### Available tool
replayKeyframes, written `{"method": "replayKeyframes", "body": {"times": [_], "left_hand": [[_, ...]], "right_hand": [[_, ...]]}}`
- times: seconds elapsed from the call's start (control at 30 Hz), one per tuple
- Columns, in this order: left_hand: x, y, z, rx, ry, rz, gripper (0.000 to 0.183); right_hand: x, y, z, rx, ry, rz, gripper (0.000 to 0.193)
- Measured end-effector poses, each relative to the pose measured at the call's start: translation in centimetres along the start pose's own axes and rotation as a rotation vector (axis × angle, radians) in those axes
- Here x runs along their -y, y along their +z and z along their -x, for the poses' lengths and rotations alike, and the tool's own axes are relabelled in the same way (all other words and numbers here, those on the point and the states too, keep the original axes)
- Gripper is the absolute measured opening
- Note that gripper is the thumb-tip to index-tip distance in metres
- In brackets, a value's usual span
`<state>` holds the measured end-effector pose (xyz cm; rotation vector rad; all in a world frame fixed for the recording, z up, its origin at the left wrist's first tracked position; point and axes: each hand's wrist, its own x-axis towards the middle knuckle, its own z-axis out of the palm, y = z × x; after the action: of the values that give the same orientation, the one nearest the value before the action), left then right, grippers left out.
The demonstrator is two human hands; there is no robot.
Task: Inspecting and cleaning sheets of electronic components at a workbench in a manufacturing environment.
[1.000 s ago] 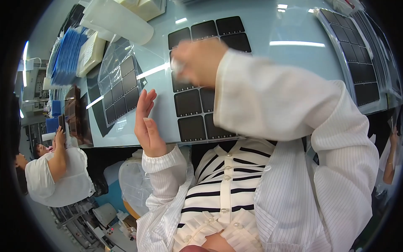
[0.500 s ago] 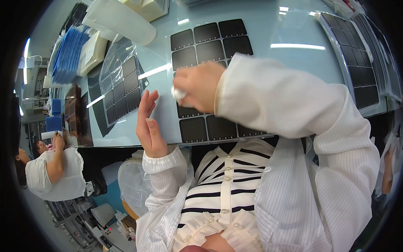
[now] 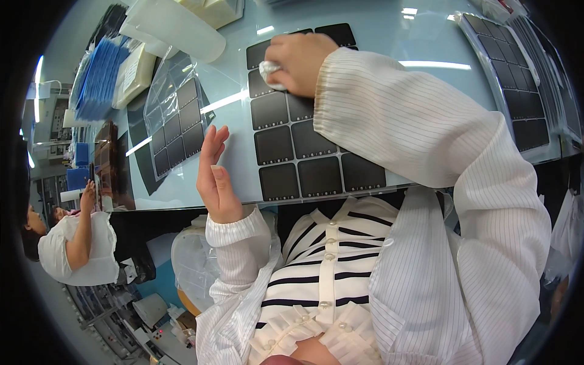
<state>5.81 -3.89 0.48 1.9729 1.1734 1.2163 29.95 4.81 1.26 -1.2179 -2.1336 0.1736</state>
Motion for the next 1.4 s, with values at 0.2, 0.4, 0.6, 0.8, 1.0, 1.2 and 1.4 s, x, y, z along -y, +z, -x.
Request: {"method": "replayKeyframes", "body": {"times": [0.2,0.4,0.6,0.8,1.0,1.2,1.4], "left_hand": [[0.2,-0.5,0.5,-0.017,-0.01,-0.01,0.062],[0.2,-0.6,0.4,0.001,-0.003,-0.051,0.061],[0.1,-0.4,0.4,0.013,0.014,-0.035,0.059],[0.2,-0.6,0.7,-0.013,0.018,-0.038,0.059],[0.2,-0.2,0.4,0.006,0.042,-0.064,0.059],[-0.1,-0.4,0.5,-0.004,0.032,-0.058,0.06],[-0.1,-0.7,0.8,-0.012,0.048,-0.083,0.06]], "right_hand": [[4.9,-0.3,3.0,0.234,-0.132,-0.266,0.021],[4.3,-1.6,2.4,0.331,-0.093,-0.239,0.02],[4.7,1.2,0.2,0.215,-0.1,-0.266,0.02],[4.1,-2.6,2.5,0.395,-0.081,-0.244,0.02],[4.1,-1.4,1.8,0.357,-0.045,-0.294,0.018],[5.3,0.5,0.5,0.276,-0.041,-0.3,0.018],[6.4,-3.7,5.1,0.364,0.078,-0.416,0.022]]}}
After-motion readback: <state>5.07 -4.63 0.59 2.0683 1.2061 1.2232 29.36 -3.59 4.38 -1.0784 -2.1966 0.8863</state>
